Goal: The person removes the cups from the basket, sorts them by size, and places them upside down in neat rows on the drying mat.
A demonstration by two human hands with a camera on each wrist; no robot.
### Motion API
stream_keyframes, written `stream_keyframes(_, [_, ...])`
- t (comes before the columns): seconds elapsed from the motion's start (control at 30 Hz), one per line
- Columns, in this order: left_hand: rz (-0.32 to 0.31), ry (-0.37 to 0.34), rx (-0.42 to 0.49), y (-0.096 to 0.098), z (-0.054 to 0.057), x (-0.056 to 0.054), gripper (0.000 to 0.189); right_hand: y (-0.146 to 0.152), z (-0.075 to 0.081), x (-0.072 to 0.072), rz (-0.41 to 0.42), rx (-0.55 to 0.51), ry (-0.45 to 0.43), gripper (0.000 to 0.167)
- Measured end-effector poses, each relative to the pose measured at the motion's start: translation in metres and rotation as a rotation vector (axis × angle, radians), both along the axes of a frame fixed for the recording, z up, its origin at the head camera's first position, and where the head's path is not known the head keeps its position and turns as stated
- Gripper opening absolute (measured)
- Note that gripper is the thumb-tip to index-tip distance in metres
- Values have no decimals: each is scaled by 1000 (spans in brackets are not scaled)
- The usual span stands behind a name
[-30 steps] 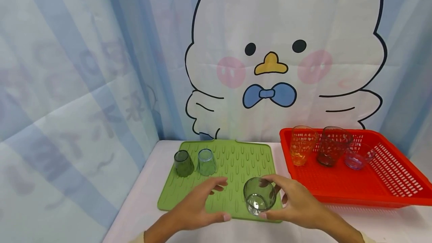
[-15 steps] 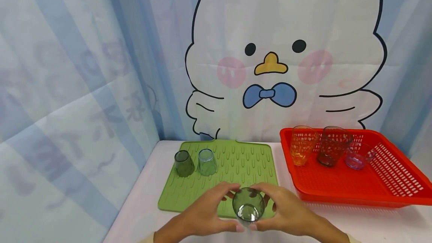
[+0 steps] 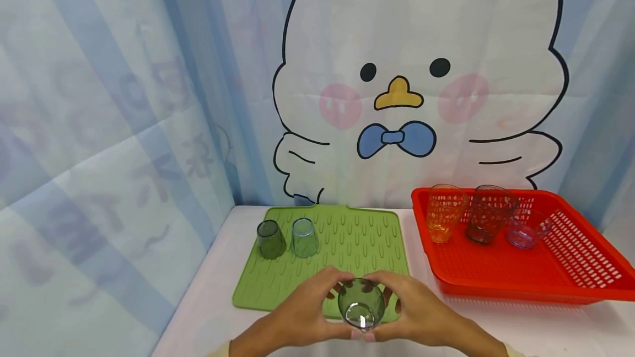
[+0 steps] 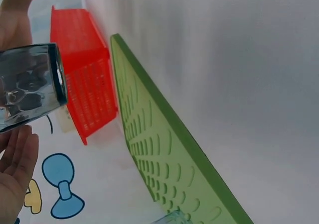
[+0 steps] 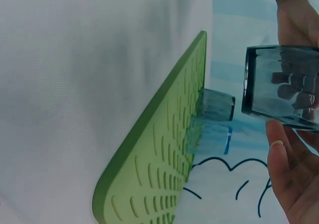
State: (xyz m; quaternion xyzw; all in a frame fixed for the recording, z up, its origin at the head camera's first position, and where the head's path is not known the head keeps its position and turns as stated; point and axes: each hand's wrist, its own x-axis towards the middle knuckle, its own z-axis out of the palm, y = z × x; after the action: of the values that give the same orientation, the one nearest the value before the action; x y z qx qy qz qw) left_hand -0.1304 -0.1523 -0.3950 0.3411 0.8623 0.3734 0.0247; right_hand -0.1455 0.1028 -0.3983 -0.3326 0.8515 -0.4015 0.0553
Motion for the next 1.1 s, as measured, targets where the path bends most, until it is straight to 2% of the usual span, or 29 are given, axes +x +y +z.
stream_keyframes(0.1, [-7,30,2,1,-1,1,70,1,0,-1,27,-18,-48,70])
stream_keyframes(0.37, [0,14,16,0,3,2,68,4,-7,-5,73,-57,-133,72])
stream_keyframes(0.47, [2,27,43,1,6,3,69,2,-13,-7,122,-115,-173,75])
stream_keyframes(0.53, [-1,42,60,2,9,4,69,1,-19,-9,175,-163,-178,78])
stream_keyframes(0.67, [-14,75,84,3,13,6,69,-3,-30,-11,272,-256,-244,79])
stream_keyframes(0.8, [-34,119,93,4,16,7,69,-7,-38,-10,313,-305,-307,76])
stream_keyframes(0.97, [-52,154,100,4,16,6,68,-8,-41,-10,314,-313,-280,69])
stream_keyframes(1.1, [-51,96,109,4,16,6,68,-9,-42,-10,293,-303,-271,65])
